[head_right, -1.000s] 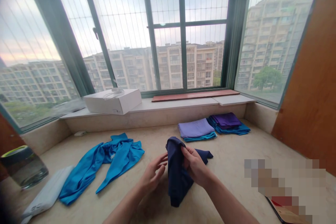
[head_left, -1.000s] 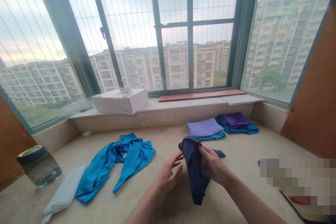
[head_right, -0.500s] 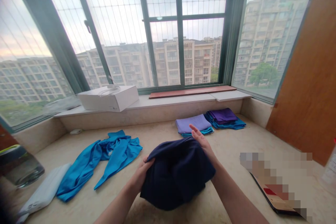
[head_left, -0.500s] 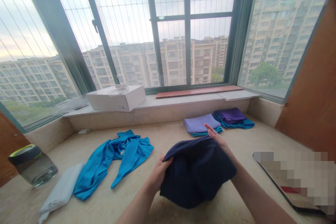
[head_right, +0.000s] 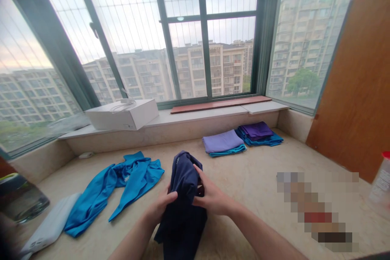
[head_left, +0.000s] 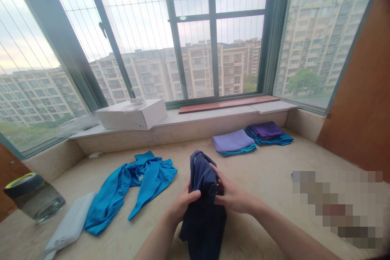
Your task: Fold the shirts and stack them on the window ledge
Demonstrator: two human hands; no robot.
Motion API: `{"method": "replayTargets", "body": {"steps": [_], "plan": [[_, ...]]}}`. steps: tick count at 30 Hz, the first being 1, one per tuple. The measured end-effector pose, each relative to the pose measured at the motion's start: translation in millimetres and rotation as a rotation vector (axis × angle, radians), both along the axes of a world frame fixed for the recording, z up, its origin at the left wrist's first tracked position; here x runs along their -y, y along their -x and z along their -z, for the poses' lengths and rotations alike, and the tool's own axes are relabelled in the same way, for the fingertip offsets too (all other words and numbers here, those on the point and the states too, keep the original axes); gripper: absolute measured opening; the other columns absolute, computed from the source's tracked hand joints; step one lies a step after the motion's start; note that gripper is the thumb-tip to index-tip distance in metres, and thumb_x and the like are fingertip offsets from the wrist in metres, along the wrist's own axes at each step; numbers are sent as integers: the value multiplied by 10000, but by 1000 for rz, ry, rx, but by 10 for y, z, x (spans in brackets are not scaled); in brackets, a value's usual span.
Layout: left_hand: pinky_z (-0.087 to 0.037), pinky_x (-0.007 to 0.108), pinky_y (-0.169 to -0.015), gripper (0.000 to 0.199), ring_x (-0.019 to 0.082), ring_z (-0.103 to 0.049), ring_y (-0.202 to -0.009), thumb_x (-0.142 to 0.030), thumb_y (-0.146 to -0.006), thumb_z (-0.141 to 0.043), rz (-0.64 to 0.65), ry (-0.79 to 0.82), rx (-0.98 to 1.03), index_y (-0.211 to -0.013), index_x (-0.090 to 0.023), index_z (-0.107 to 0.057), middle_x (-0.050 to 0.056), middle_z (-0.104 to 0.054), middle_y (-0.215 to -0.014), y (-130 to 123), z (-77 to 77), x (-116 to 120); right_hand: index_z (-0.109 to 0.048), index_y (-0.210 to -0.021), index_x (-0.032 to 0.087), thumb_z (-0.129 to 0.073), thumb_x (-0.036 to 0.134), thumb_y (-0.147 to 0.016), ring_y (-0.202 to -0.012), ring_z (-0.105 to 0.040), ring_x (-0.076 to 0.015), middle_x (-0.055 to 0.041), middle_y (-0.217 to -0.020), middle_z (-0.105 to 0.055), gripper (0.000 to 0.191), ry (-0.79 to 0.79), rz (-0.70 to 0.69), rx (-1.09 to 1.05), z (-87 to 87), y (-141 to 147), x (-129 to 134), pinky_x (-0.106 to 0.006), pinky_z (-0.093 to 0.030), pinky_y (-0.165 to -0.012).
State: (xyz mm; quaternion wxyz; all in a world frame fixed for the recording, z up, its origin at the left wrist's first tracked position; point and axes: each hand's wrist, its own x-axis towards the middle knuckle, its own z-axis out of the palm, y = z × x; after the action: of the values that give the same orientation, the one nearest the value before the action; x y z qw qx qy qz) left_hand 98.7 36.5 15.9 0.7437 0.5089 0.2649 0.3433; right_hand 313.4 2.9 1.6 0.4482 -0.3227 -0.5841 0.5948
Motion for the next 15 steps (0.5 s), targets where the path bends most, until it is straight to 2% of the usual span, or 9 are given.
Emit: {"method": "replayTargets", "body": {"steps": [1, 3, 5, 6, 8, 10, 11, 15], "plan": [[-519, 471, -1001, 785, 360, -655, -1174, -439, -677, -859, 25, -75, -57, -1369, -219, -561, 114, -684, -1308, -25, 0, 19, -172, -1605, 358, -814, 434, -793, -1095, -659, -271, -104, -1384, -608, 1037, -40, 40, -10, 7, 43, -2, -471, -509, -986], [-482, 468, -1050, 761, 365, -600, -1246, -436, -671, -872, 47, -250, -199, -1347, -241, -580, 99, -654, -1353, -72, 6, 42, -460, -1492, 330, -770, 431, -820, -1079, -651, -270, -71, -1291, -665, 747, -115, 131, -6, -14, 90, -12, -456, -499, -998], [-464, 460, -1070, 747, 359, -578, -1260, -419, -667, -880, 22, -422, -326, -1335, -253, -589, 90, -645, -1356, -118, 36, 53, -713, -1198, 259, -700, 437, -862, -957, -663, -250, -52, -1074, -731, 380, -149, 214, 46, -50, 102, -22, -406, -529, -910], [-470, 457, -1061, 738, 352, -589, -1236, -411, -672, -878, 4, -495, -371, -1332, -248, -590, 92, -655, -1334, -142, 60, 57, -760, -1040, 228, -660, 443, -882, -849, -658, -228, -42, -936, -734, 285, -146, 251, 76, -62, 105, -24, -369, -541, -814], [-495, 440, -1021, 592, 325, -633, -1142, -428, -747, -820, -31, -598, -421, -1266, -216, -628, 100, -698, -1227, -191, 119, 64, -762, -860, 196, -599, 463, -910, -635, -589, -171, -16, -721, -674, 317, -124, 308, 119, -69, 116, -17, -296, -491, -613], [-509, 420, -993, 392, 298, -660, -1061, -467, -860, -698, -65, -649, -435, -1139, -192, -683, 101, -731, -1118, -237, 175, 64, -758, -871, 189, -592, 495, -913, -529, -516, -133, 4, -648, -624, 350, -106, 327, 133, -67, 131, 0, -260, -414, -512], [-509, 417, -991, 356, 293, -664, -1049, -482, -899, -640, -100, -653, -435, -1096, -191, -698, 102, -738, -1095, -254, 197, 57, -759, -890, 188, -608, 513, -906, -511, -504, -125, 6, -642, -616, 358, -104, 334, 134, -71, 130, 9, -254, -394, -495], [-518, 454, -980, 444, 339, -669, -1074, -574, -885, -608, -338, -579, -460, -1072, -187, -721, 117, -757, -1095, -256, 231, -34, -729, -876, 187, -636, 577, -890, -522, -542, -131, 2, -649, -613, 401, -130, 456, 55, -159, 14, 8, -261, -406, -512]]}}
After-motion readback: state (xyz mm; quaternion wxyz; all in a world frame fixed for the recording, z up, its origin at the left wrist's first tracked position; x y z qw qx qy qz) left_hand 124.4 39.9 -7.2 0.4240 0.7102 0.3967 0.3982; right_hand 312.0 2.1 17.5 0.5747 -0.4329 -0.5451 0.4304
